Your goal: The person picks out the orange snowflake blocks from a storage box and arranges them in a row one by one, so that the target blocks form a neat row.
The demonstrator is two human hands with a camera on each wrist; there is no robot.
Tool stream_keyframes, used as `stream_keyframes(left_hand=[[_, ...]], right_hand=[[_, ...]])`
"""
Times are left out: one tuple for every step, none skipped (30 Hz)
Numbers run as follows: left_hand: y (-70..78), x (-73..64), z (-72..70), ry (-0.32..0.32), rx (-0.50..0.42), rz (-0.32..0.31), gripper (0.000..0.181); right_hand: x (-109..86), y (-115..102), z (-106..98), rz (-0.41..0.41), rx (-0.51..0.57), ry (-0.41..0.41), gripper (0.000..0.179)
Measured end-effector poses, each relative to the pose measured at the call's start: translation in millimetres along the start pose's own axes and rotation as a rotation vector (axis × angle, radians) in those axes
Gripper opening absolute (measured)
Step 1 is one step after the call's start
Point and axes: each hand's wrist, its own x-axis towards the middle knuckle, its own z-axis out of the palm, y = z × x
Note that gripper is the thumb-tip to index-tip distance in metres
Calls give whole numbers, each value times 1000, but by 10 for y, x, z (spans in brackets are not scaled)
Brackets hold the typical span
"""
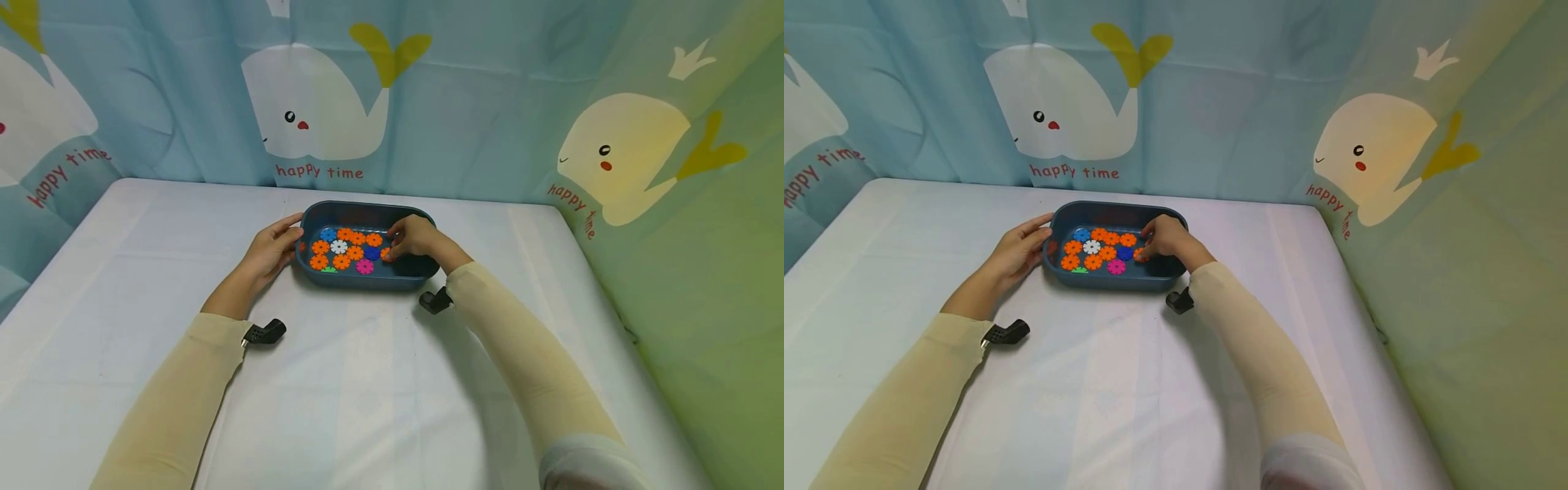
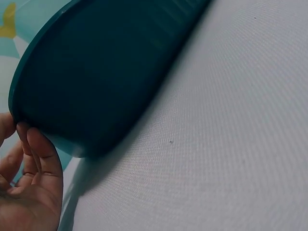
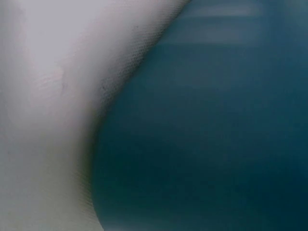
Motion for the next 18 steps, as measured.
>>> stream_keyframes(left_hand=[[1, -1, -1, -2, -5, -2, 56], [1, -2, -1, -3, -7, -4, 56], [0, -1, -1, -4, -12, -4, 56], [0, 0, -2, -4, -13, -4, 56], [-2, 3, -5, -5, -16, -5, 56], [-3, 5, -6, -6, -16, -3, 56], [-6, 9, -8, -7, -19, -2, 56], [-9, 12, -10, -8, -20, 1, 55], [-12, 16, -13, -8, -23, 3, 55], [-14, 18, -15, -8, -24, 4, 55], [-17, 20, -16, -9, -31, 5, 55], [-19, 22, -16, -9, -33, 6, 55], [-22, 25, -17, -9, -37, 7, 55], [-25, 26, -19, -9, -38, 8, 55], [-28, 27, -19, -10, -46, 8, 55], [-30, 29, -20, -8, -49, 8, 55], [-33, 32, -20, -7, -49, 8, 55], [-36, 35, -20, -5, -48, 8, 55]], right_hand=[[4, 0, 6, 6, 2, 5, 47], [8, 0, 13, 8, -1, 10, 47], [12, 1, 19, 10, -2, 15, 47], [16, 1, 23, 13, -1, 21, 47], [19, 0, 28, 13, 0, 26, 47], [23, 1, 33, 14, 2, 31, 47], [26, 2, 38, 15, 3, 36, 46], [28, 3, 43, 13, 3, 41, 46], [32, 6, 50, 10, 1, 45, 46], [36, 9, 56, 6, 1, 51, 46], [39, 12, 62, 2, 0, 56, 45], [41, 14, 67, -1, 1, 61, 45], [44, 16, 73, -5, 0, 65, 44], [46, 17, 78, -9, -2, 69, 44], [49, 17, 82, -10, -2, 72, 43], [49, 15, 85, -11, 0, 75, 43], [51, 13, 88, -11, 1, 76, 42], [51, 10, 90, -9, 2, 78, 42]])
